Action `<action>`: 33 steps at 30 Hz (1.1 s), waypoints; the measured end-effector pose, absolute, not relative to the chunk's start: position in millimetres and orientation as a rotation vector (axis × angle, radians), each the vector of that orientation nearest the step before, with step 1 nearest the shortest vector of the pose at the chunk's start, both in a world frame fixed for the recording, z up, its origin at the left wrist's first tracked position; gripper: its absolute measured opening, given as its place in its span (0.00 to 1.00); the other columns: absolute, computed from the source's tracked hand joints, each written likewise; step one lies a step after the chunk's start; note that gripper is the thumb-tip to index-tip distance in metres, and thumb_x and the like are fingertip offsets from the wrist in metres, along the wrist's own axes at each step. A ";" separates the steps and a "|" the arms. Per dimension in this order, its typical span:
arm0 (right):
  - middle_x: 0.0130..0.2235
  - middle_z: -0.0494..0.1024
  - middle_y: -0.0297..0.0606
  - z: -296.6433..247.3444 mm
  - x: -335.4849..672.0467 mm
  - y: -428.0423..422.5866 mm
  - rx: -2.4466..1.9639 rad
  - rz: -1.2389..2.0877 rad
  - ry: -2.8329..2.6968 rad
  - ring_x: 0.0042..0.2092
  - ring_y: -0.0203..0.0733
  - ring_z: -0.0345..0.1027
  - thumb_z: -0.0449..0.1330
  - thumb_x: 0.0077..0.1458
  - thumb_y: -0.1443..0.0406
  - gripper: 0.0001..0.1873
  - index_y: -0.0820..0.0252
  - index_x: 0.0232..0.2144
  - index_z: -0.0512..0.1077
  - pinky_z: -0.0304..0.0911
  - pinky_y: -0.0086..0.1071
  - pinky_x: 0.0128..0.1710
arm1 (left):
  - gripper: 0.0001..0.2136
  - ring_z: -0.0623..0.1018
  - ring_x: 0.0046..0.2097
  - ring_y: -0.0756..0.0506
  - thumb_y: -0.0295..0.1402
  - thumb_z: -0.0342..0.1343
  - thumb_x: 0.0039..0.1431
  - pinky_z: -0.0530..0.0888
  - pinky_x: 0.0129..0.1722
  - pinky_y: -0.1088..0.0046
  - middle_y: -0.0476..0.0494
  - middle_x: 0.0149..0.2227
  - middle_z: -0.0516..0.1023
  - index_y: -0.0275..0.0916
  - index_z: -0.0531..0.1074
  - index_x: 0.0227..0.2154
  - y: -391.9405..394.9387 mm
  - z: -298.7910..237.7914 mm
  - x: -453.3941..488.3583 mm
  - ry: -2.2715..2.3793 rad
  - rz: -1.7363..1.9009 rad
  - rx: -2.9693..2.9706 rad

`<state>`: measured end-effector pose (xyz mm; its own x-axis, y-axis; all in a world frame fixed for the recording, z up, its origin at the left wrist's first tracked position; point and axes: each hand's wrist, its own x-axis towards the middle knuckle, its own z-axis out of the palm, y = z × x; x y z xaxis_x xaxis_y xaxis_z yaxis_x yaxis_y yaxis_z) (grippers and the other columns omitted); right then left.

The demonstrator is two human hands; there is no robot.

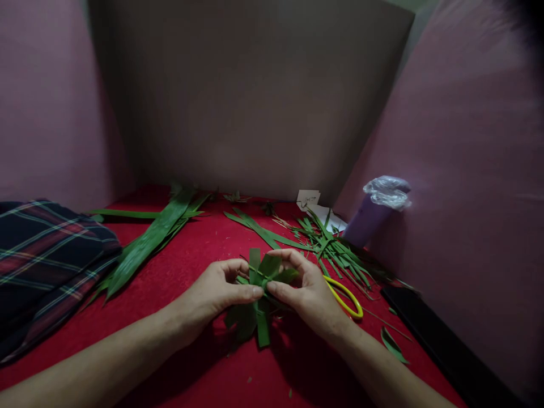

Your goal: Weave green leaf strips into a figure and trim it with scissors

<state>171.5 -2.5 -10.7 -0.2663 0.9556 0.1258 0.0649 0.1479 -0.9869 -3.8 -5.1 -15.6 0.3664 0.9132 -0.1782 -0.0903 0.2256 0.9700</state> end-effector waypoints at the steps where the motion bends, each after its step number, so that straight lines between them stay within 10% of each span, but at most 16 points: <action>1: 0.30 0.71 0.33 -11.2 171.3 -2.8 -1.026 1.255 -1.530 0.32 0.38 0.66 0.62 0.42 0.69 0.20 0.58 0.40 0.65 0.63 0.32 0.31 | 0.12 0.76 0.26 0.48 0.33 0.65 0.41 0.70 0.26 0.75 0.44 0.27 0.79 0.36 0.73 0.31 -5.8 -15.9 -3.3 0.952 0.852 1.124; 33: 0.20 0.63 0.27 -16.0 176.5 7.8 -1.060 1.177 -1.617 0.22 0.31 0.53 0.61 0.46 0.63 0.10 0.61 0.19 0.65 0.49 0.27 0.23 | 0.09 0.76 0.25 0.47 0.32 0.63 0.43 0.72 0.27 0.72 0.43 0.26 0.79 0.34 0.76 0.30 -5.4 -6.4 -8.1 0.993 0.969 0.997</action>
